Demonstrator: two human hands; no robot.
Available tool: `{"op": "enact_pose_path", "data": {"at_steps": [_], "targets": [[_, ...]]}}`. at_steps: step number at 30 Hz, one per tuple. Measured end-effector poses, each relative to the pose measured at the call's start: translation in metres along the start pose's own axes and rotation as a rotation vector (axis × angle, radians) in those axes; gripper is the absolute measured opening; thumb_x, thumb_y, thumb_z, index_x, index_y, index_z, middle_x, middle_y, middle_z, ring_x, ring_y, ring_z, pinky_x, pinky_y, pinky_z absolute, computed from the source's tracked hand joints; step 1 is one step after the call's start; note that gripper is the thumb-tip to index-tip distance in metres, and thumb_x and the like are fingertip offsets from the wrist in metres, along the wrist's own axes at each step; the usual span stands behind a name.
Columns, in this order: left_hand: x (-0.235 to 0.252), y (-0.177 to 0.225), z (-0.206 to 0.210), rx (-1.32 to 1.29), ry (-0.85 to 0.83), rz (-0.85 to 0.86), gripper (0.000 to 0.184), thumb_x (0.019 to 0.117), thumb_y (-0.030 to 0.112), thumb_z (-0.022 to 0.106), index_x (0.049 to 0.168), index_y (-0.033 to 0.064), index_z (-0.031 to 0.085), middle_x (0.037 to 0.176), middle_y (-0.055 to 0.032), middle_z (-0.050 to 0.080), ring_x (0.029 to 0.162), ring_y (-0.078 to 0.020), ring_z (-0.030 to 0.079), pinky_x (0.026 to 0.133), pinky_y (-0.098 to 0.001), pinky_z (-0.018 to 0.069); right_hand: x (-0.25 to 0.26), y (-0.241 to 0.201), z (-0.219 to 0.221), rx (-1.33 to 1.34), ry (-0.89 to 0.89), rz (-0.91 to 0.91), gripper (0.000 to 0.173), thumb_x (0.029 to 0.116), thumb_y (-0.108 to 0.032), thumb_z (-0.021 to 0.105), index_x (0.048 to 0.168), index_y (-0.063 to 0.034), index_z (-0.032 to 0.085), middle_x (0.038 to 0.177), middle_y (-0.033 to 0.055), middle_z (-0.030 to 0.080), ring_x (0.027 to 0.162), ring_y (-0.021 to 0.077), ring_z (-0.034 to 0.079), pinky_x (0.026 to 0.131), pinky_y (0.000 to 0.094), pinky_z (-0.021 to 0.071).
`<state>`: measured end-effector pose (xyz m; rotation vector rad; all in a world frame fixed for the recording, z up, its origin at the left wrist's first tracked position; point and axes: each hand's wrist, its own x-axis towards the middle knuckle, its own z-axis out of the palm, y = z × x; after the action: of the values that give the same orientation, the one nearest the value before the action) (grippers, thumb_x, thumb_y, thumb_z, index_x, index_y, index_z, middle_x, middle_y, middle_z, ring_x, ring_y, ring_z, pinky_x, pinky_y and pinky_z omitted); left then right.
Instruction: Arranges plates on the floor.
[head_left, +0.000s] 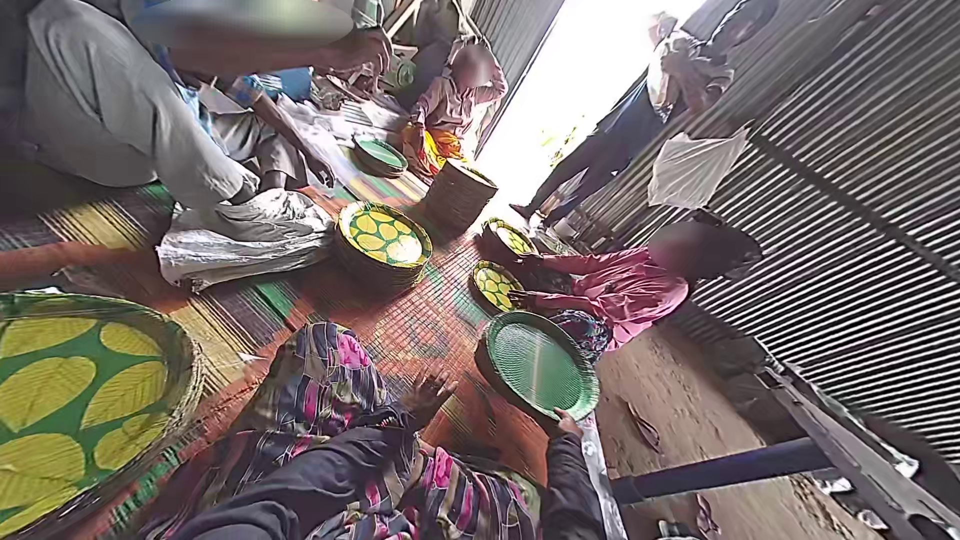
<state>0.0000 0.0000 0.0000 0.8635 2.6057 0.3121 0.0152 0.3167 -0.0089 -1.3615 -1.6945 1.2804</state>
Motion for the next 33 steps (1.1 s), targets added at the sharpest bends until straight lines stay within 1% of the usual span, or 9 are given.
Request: {"op": "enact_pose_path", "data": {"at_steps": [1, 2, 8, 12, 18, 21, 23, 25, 33], "targets": [[0.031, -0.026, 0.047, -0.17, 0.313, 0.158, 0.054, 0.1065, 0.004, 0.04, 0.16, 0.0108, 0.039, 0.166, -0.0233, 0.033, 0.155, -0.0433, 0.027, 0.127, -0.06, 0.0162, 0.007, 0.006, -0.007, 0.004, 0.022, 0.011, 0.049, 0.0959, -0.012, 0.072, 0.135, 0.0124, 0.055, 0.135, 0.03, 0.059, 0.122, 0.0347, 0.059, 0.104, 0.0482, 0.0457], [0.049, -0.039, 0.064, -0.197, 0.354, 0.225, 0.057, 0.1048, 0.003, 0.04, 0.161, 0.0106, 0.036, 0.166, -0.0248, 0.03, 0.156, -0.0456, 0.024, 0.127, -0.0621, 0.0141, 0.013, 0.014, -0.013, 0.012, 0.037, 0.029, 0.048, 0.097, -0.013, 0.071, 0.135, 0.0117, 0.055, 0.135, 0.0293, 0.06, 0.121, 0.0337, 0.06, 0.103, 0.0478, 0.0463], [0.081, -0.048, 0.08, -0.168, 0.212, 0.133, 0.068, 0.0998, 0.0, 0.049, 0.164, 0.0112, 0.029, 0.164, -0.0271, 0.032, 0.157, -0.0426, 0.023, 0.126, -0.0613, 0.0172, 0.048, 0.054, -0.019, -0.224, -0.065, 0.152, 0.042, 0.102, -0.016, 0.063, 0.135, 0.01, 0.056, 0.136, 0.0275, 0.06, 0.123, 0.0341, 0.059, 0.103, 0.0495, 0.0458], [0.079, -0.042, 0.069, -0.124, 0.057, 0.035, 0.072, 0.0998, 0.003, 0.054, 0.165, 0.0105, 0.024, 0.165, -0.0271, 0.029, 0.157, -0.0413, 0.021, 0.125, -0.061, 0.0191, 0.062, 0.06, -0.017, -0.573, -0.183, 0.146, 0.046, 0.1026, -0.019, 0.065, 0.137, 0.0097, 0.056, 0.144, 0.027, 0.057, 0.137, 0.035, 0.053, 0.115, 0.0495, 0.039], [0.077, -0.041, 0.064, -0.064, -0.03, 0.047, 0.07, 0.102, 0.013, 0.058, 0.164, 0.0096, 0.026, 0.166, -0.0251, 0.029, 0.153, -0.0405, 0.032, 0.118, -0.0588, 0.0345, 0.055, 0.052, -0.016, -1.012, -0.65, 0.02, 0.051, 0.1145, -0.027, 0.038, 0.147, 0.0109, 0.046, 0.156, 0.0292, 0.044, 0.15, 0.0348, 0.039, 0.123, 0.0469, 0.0272], [0.081, -0.042, 0.07, -0.075, -0.008, 0.046, 0.07, 0.1011, 0.013, 0.06, 0.164, 0.0109, 0.028, 0.169, -0.0231, 0.023, 0.155, -0.0396, 0.028, 0.119, -0.0581, 0.0331, 0.059, 0.05, -0.01, -1.042, -0.542, 0.051, 0.059, 0.1137, -0.037, 0.038, 0.149, 0.0095, 0.045, 0.159, 0.0289, 0.041, 0.153, 0.0356, 0.035, 0.125, 0.0493, 0.0234], [0.079, -0.042, 0.07, -0.081, 0.013, 0.045, 0.071, 0.1015, 0.014, 0.059, 0.164, 0.0103, 0.027, 0.171, -0.0219, 0.016, 0.158, -0.0387, 0.022, 0.122, -0.056, 0.0291, 0.06, 0.049, -0.003, -0.926, -0.175, 0.125, 0.069, 0.1039, -0.044, 0.059, 0.145, 0.0102, 0.049, 0.154, 0.0292, 0.047, 0.148, 0.0351, 0.043, 0.121, 0.0469, 0.0336], [0.075, -0.043, 0.065, -0.094, 0.016, 0.031, 0.07, 0.1027, 0.017, 0.058, 0.164, 0.0104, 0.025, 0.172, -0.0221, 0.015, 0.158, -0.0383, 0.021, 0.124, -0.0542, 0.0271, 0.045, 0.037, 0.0, -0.711, 0.046, 0.111, 0.086, 0.096, -0.042, 0.072, 0.153, 0.0109, 0.034, 0.154, 0.0319, 0.044, 0.144, 0.0379, 0.047, 0.117, 0.0466, 0.0405], [0.078, -0.039, 0.065, -0.058, -0.01, -0.009, 0.071, 0.1027, 0.022, 0.06, 0.164, 0.0092, 0.027, 0.171, -0.0229, 0.016, 0.153, -0.0419, 0.032, 0.119, -0.0552, 0.0347, 0.02, 0.024, 0.008, -0.865, -0.048, -0.078, 0.084, 0.0971, -0.033, 0.071, 0.159, 0.0049, 0.028, 0.152, 0.0307, 0.047, 0.142, 0.041, 0.049, 0.116, 0.0497, 0.0412]]}}
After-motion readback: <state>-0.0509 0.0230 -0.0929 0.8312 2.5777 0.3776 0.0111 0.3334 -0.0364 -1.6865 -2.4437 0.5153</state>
